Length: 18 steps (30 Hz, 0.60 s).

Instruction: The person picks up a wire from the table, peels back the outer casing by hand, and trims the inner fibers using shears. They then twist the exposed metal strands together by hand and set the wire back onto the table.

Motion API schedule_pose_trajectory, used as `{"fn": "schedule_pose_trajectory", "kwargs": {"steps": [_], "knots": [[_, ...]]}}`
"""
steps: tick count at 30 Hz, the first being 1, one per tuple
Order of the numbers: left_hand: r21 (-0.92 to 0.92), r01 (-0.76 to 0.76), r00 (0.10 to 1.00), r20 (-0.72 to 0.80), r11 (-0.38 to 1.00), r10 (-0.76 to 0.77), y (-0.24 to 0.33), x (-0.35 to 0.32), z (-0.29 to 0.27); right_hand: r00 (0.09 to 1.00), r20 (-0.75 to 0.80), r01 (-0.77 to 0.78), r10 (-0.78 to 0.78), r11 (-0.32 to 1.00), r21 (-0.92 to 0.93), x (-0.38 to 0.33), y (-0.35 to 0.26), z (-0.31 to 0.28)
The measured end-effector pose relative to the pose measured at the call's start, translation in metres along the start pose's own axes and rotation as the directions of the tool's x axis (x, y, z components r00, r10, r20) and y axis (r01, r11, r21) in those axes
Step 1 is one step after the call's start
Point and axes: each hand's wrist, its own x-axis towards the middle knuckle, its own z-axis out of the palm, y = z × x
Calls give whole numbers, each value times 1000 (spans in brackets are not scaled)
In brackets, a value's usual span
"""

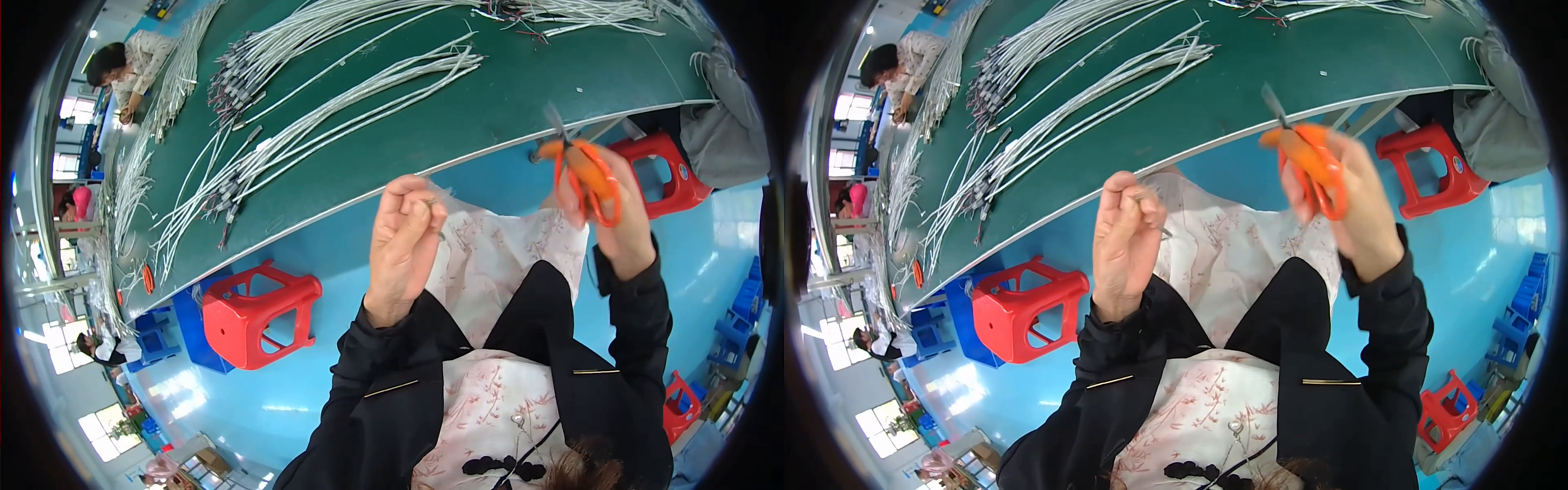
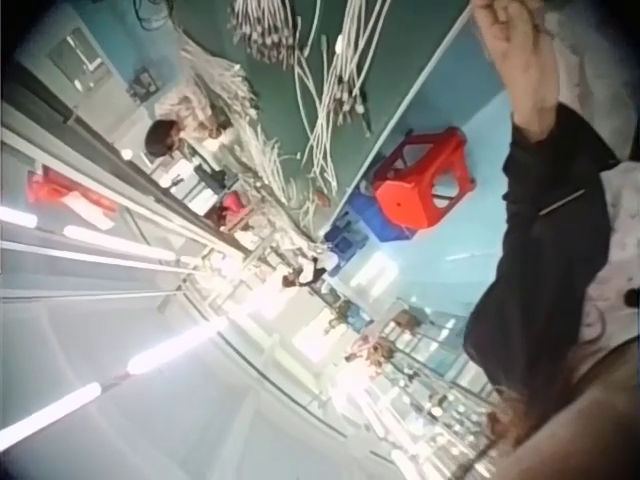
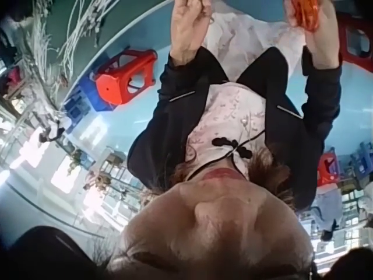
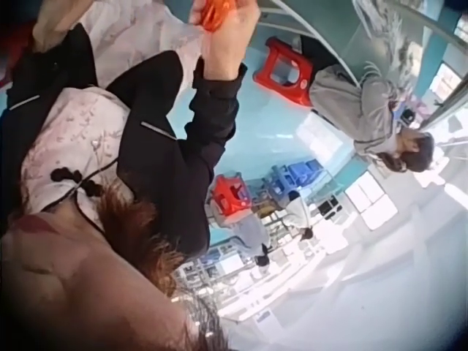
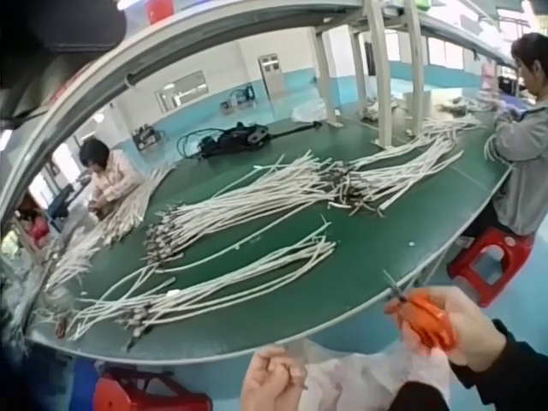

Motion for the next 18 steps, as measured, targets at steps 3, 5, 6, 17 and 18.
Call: {"fn": "schedule_pose_trajectory", "kwargs": {"steps": [3, 5, 6, 17, 18], "knots": [[69, 67, 995, -76, 995, -61, -4, 2, 11, 952, -114, 110, -283, 667, -737, 35, -13, -8], [60, 81, 994, -83, 995, -76, -5, 3, 17, 895, -36, 92, -445, 263, -960, 71, -14, -31], [56, 104, 991, -96, 993, -98, -6, 2, 20, 815, 113, 184, -568, 68, -981, 91, -10, -48], [78, 75, 991, -113, 994, -66, -8, 14, 35, 678, 360, 333, -641, -168, -928, 143, -16, -63], [72, 72, 992, -105, 995, -64, -9, 15, 36, 720, 355, 390, -596, -75, -918, 143, -20, -63]]}}
